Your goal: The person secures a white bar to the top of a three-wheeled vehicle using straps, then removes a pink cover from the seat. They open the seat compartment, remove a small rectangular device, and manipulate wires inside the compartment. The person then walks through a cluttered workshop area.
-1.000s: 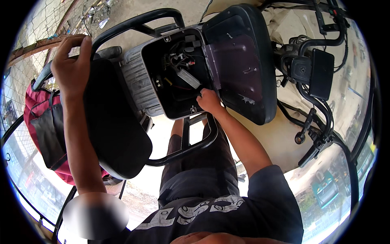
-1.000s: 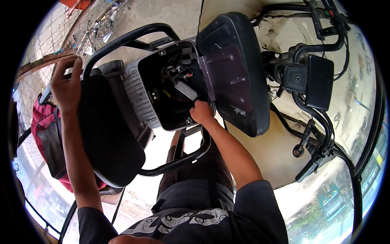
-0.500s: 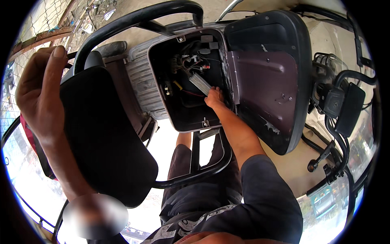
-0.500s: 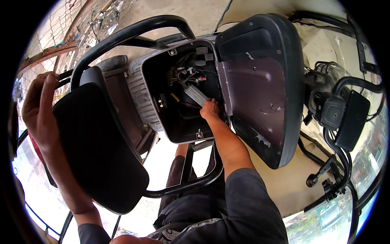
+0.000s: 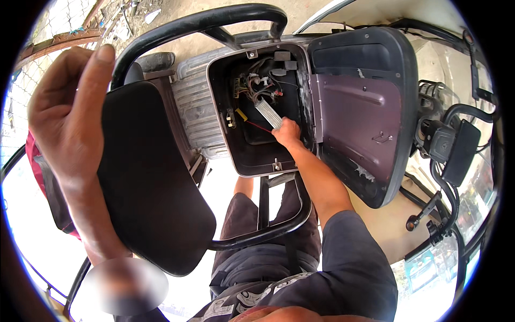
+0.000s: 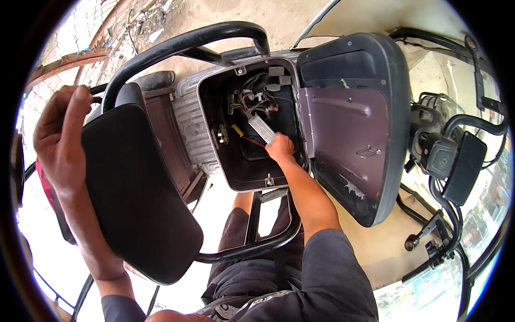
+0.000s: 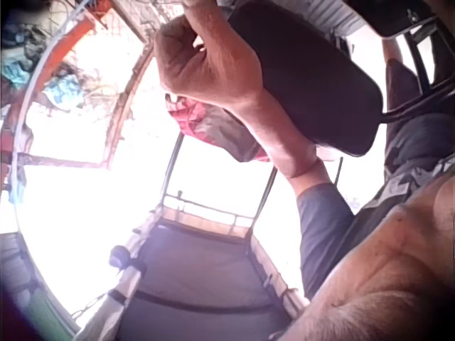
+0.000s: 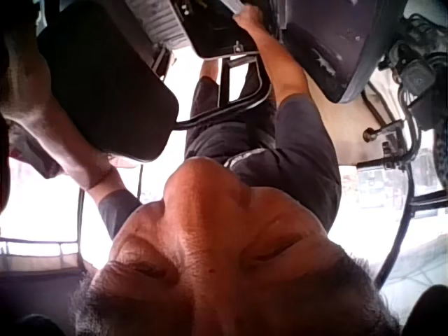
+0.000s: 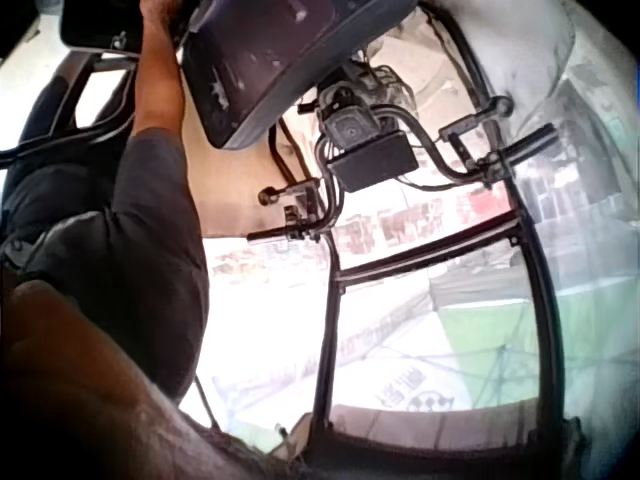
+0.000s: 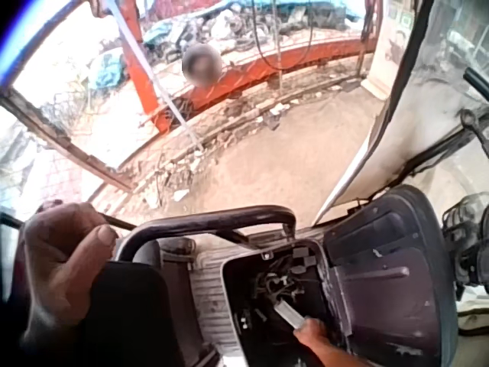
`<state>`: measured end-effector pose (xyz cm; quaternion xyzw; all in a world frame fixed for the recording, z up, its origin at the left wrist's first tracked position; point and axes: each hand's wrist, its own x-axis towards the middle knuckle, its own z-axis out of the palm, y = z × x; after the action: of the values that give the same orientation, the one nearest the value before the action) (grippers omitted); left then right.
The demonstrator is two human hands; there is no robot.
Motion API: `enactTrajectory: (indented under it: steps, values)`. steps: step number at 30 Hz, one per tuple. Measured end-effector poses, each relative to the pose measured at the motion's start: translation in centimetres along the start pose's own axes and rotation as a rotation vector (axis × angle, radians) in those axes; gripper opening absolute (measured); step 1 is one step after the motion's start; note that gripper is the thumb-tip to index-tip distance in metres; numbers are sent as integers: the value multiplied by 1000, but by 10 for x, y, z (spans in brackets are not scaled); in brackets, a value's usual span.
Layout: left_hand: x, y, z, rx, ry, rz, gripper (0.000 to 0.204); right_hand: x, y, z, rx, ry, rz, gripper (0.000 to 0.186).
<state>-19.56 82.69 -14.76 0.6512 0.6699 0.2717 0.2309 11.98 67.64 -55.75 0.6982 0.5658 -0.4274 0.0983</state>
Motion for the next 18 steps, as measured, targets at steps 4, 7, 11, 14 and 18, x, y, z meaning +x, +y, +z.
enactTrajectory:
  steps: [4,7,11,14,18]
  values:
    - [3,10,13,-75,70,-1,21,-23,-10,-28,0,19,-24,35]
    - [4,11,13,-53,70,8,27,-35,-19,-49,31,49,-51,34]
    - [5,11,15,-17,80,16,31,-48,-40,-78,60,50,-94,35]
    - [5,7,17,-9,106,34,32,-48,-52,-91,136,22,-102,38]
    - [7,4,20,8,130,32,31,-44,-64,-110,441,-158,26,37]
